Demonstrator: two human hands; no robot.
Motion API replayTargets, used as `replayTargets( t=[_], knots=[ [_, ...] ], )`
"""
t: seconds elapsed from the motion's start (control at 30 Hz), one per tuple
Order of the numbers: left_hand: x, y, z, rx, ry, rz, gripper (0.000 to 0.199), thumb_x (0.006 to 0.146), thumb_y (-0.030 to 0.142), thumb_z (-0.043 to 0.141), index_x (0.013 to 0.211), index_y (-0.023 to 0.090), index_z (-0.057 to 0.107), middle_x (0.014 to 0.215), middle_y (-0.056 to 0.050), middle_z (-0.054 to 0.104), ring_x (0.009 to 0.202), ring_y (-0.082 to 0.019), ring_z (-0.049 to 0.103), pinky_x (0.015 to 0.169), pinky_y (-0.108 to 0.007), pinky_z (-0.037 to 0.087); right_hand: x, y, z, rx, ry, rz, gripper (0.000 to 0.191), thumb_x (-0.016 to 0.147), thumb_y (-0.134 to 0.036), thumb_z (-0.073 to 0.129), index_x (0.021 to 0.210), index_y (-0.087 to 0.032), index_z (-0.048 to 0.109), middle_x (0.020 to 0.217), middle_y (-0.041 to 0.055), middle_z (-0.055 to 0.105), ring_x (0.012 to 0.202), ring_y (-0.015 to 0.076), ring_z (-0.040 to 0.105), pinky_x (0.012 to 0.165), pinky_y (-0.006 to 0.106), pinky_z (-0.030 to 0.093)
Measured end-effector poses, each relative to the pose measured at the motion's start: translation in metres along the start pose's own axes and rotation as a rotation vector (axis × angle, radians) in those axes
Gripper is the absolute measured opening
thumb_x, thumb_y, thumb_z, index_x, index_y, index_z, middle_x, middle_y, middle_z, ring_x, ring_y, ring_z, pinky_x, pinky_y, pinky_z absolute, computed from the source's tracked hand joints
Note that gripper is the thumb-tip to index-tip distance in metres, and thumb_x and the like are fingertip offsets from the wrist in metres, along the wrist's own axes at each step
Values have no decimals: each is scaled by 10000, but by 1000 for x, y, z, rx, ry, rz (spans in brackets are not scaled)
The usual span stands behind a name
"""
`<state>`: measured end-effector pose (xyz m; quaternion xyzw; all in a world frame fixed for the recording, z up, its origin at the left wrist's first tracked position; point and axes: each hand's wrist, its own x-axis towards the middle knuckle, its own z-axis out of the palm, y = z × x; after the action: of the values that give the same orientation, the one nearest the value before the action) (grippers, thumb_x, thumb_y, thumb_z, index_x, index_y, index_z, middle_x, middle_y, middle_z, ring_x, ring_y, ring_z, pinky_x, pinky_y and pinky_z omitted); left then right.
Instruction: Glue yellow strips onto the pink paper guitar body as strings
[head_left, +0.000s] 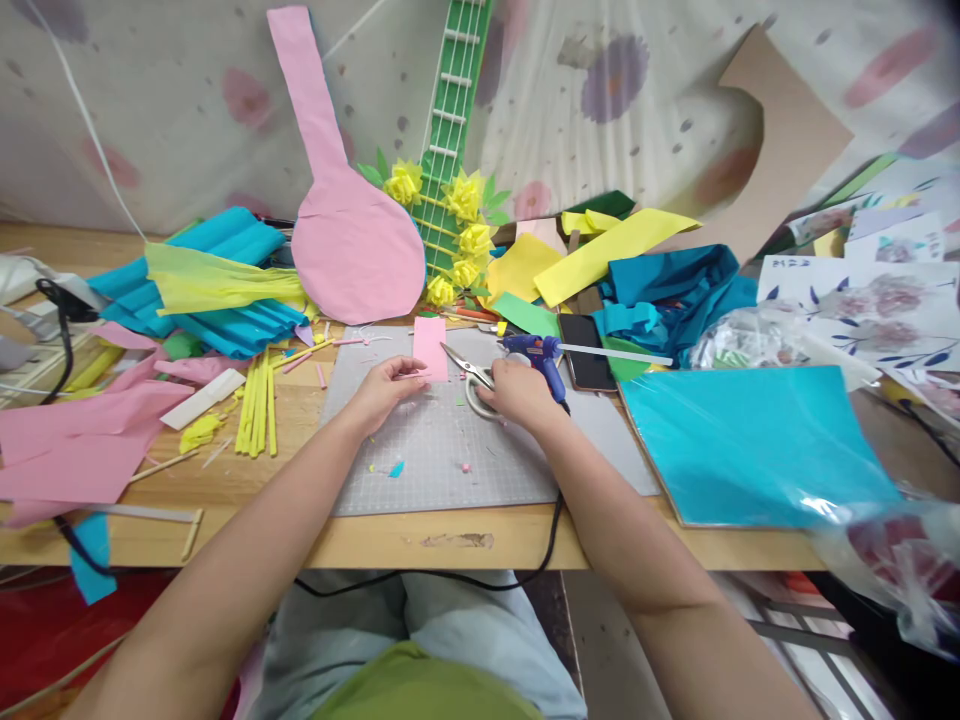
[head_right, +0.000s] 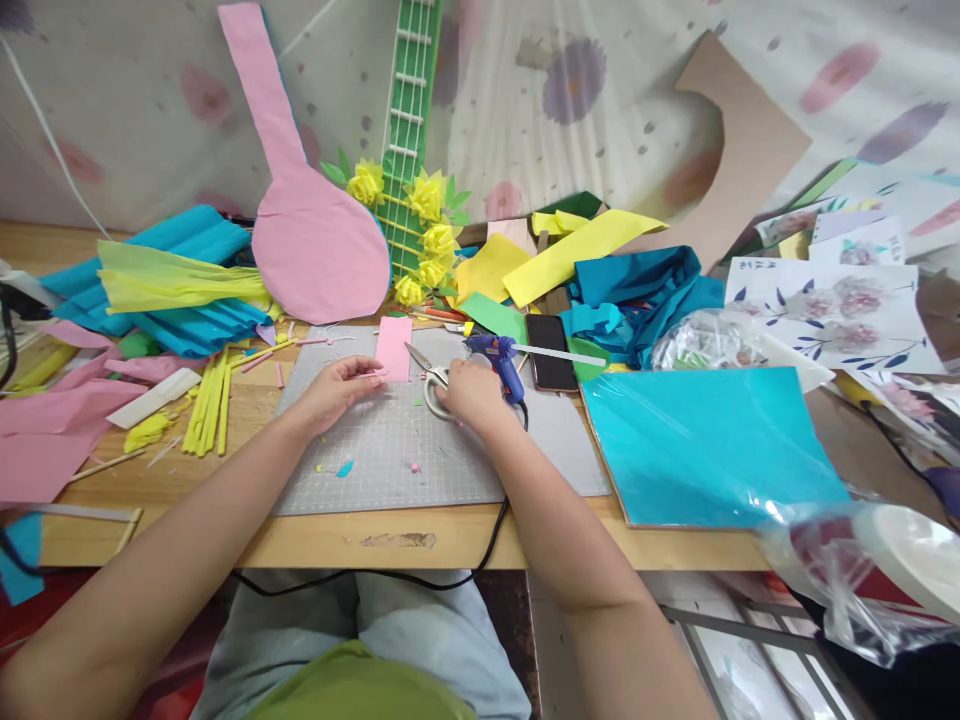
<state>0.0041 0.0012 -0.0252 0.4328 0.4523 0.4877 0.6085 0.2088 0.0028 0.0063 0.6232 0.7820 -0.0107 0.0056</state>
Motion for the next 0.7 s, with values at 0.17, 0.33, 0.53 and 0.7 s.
replayTargets(
  t=[0.17, 0.33, 0.53, 0.7],
  knots=[
    [0, 3, 2, -69, 41, 22, 241, 571, 244, 730, 728, 122, 595, 723, 11, 566, 650, -81, 558, 705, -270, 481, 5, 13, -2, 253, 31, -12, 294, 794, -431, 451, 801, -158, 560, 832, 98, 635, 753, 199, 572, 593, 264, 354],
    [-1, 10, 2, -158, 20, -22, 242, 590, 251, 719, 743, 133, 573, 647, 24, 514, 586, -74, 497, 562, -235, 476, 8, 12, 2, 606, 152, -76, 354, 715, -485, 540, 903, -189, 494, 860, 35, 599, 713, 146, 530, 591, 236, 364],
    [-2, 16, 1, -336, -51, -25, 192, 630, 221, 693, 737, 136, 558, 632, 36, 486, 538, -34, 440, 502, -153, 399, 5, -16, 11, 591, 234, -216, 478, 660, -507, 590, 972, -169, 457, 940, 72, 548, 829, 177, 504, 698, 287, 387],
    [-4, 16, 4, -337, -47, 12, 158, 616, 147, 666, 742, 142, 571, 604, 39, 487, 533, -42, 437, 502, -160, 386, -2, -25, 9, 491, 165, -332, 443, 675, -544, 574, 900, -175, 473, 842, 47, 566, 767, 170, 505, 646, 264, 346]
  ],
)
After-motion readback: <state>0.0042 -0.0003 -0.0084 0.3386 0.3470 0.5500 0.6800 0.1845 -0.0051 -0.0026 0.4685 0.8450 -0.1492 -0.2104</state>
